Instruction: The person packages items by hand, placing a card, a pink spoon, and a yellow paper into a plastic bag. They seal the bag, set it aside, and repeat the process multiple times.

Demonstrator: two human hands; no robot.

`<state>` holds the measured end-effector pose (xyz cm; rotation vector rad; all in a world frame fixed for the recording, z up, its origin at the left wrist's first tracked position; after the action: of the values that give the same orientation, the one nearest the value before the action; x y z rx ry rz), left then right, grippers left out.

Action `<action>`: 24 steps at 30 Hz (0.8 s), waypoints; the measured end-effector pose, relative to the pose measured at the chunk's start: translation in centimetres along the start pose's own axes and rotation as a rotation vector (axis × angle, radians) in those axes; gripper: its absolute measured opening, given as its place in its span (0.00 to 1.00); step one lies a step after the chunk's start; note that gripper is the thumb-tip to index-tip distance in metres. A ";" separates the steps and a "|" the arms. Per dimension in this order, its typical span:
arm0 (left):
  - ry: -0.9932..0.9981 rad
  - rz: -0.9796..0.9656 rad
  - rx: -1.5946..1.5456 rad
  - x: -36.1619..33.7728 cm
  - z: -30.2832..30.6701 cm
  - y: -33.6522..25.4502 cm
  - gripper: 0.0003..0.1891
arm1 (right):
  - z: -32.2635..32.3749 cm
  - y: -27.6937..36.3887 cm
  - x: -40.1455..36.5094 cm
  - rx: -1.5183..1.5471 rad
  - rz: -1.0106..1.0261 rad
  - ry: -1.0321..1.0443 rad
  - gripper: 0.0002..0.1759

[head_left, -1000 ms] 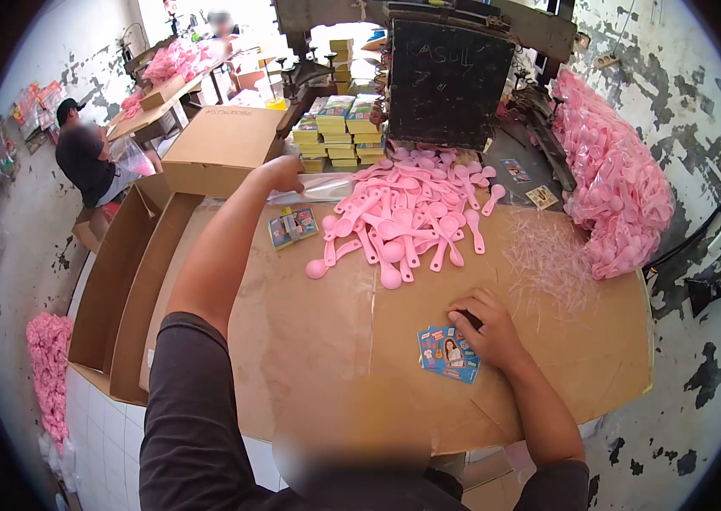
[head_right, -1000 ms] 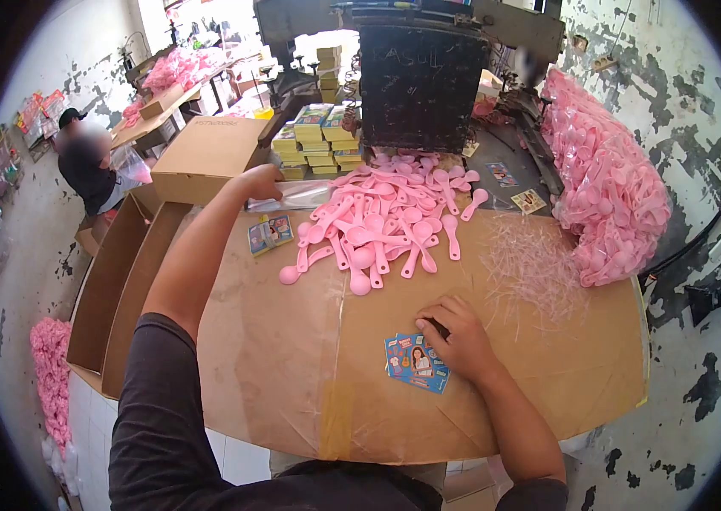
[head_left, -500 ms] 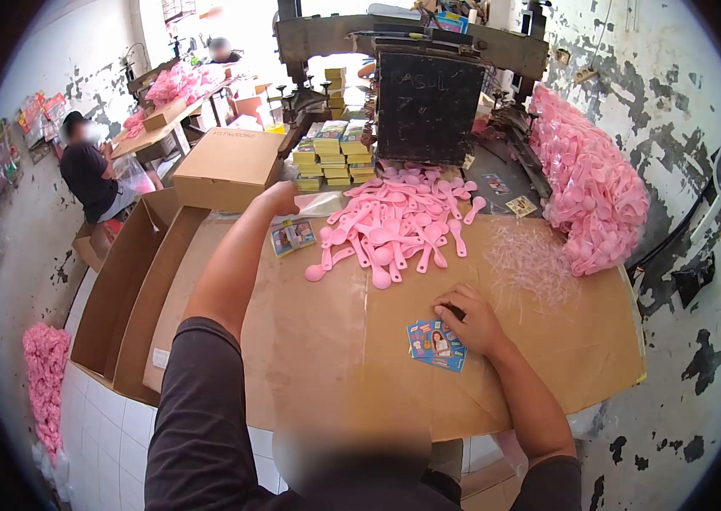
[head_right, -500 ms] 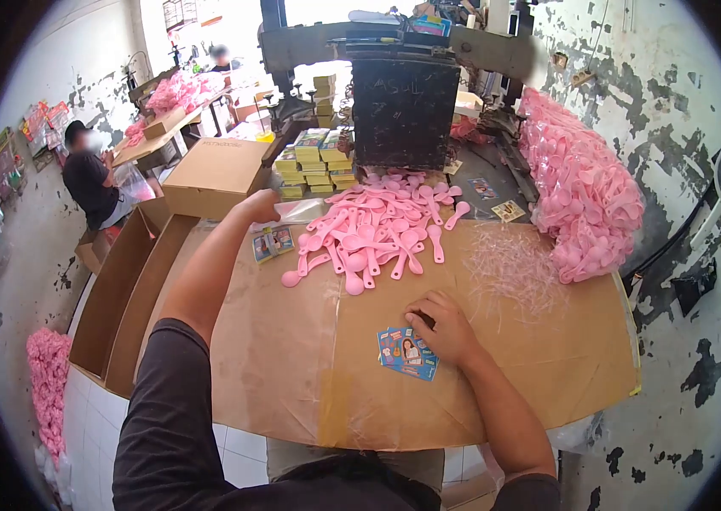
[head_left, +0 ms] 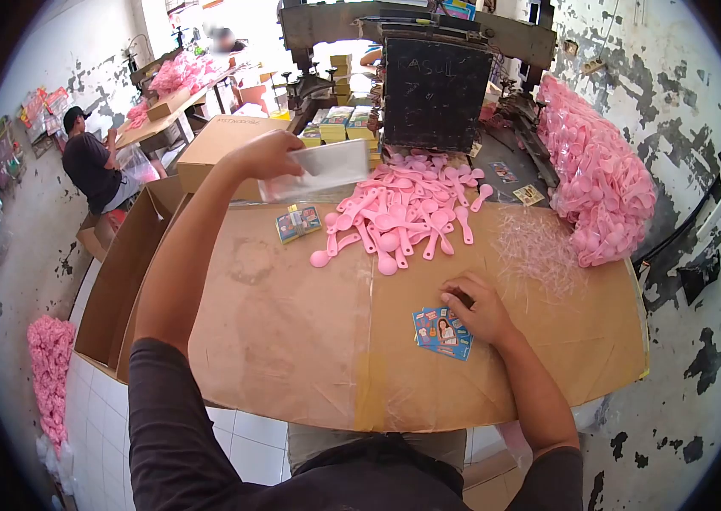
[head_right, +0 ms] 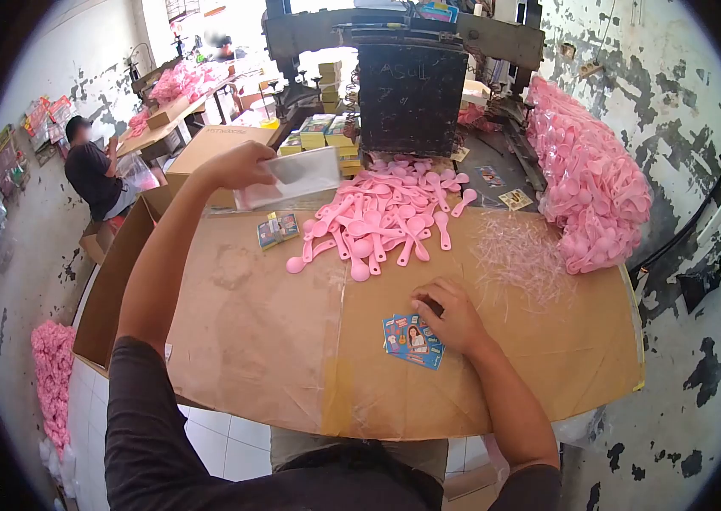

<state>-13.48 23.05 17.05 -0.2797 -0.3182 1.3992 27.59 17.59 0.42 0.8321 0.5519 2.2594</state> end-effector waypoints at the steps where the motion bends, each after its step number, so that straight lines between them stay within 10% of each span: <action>1: 0.014 -0.017 -0.075 -1.2 -0.5 -1.2 0.17 | 0.4 0.5 -0.1 -0.031 0.052 -0.043 0.13; 5: 0.217 -0.030 -0.586 -6.3 -4.4 -6.8 0.13 | 3.2 5.5 0.6 -0.058 0.167 -0.161 0.23; 11: 0.236 -0.119 -0.928 -11.6 -13.2 -10.7 0.14 | 0.9 9.2 1.2 0.928 -0.213 -0.166 0.23; 14: 0.213 -0.137 -1.044 -13.0 -15.7 -11.8 0.14 | 0.9 9.0 1.1 0.875 -0.425 -0.088 0.19; 17: 0.092 -0.183 -1.125 -12.5 -17.2 -11.5 0.13 | 1.5 9.8 2.5 0.458 -0.156 -0.094 0.15; 20: -0.143 -0.294 -0.750 -11.8 -17.0 -9.7 0.14 | 2.9 15.3 2.1 -0.191 0.534 -0.262 0.15; 24: -0.336 -0.204 -0.395 -13.3 -16.9 -7.5 0.13 | -2.3 17.9 -1.6 -0.537 0.778 -0.037 0.15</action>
<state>-2.10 8.70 3.49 -0.3241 -0.8817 1.1719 19.13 3.68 8.46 0.8873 -0.4865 2.8558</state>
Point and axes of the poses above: each hand's wrist, its own x-axis towards the middle knuckle, its own z-axis out of the back of the hand, y = z × x, the point moved 5 cm from there along x, towards the middle knuckle, and after that the axes turned 5 degrees about -x, right-handed, at the moved point
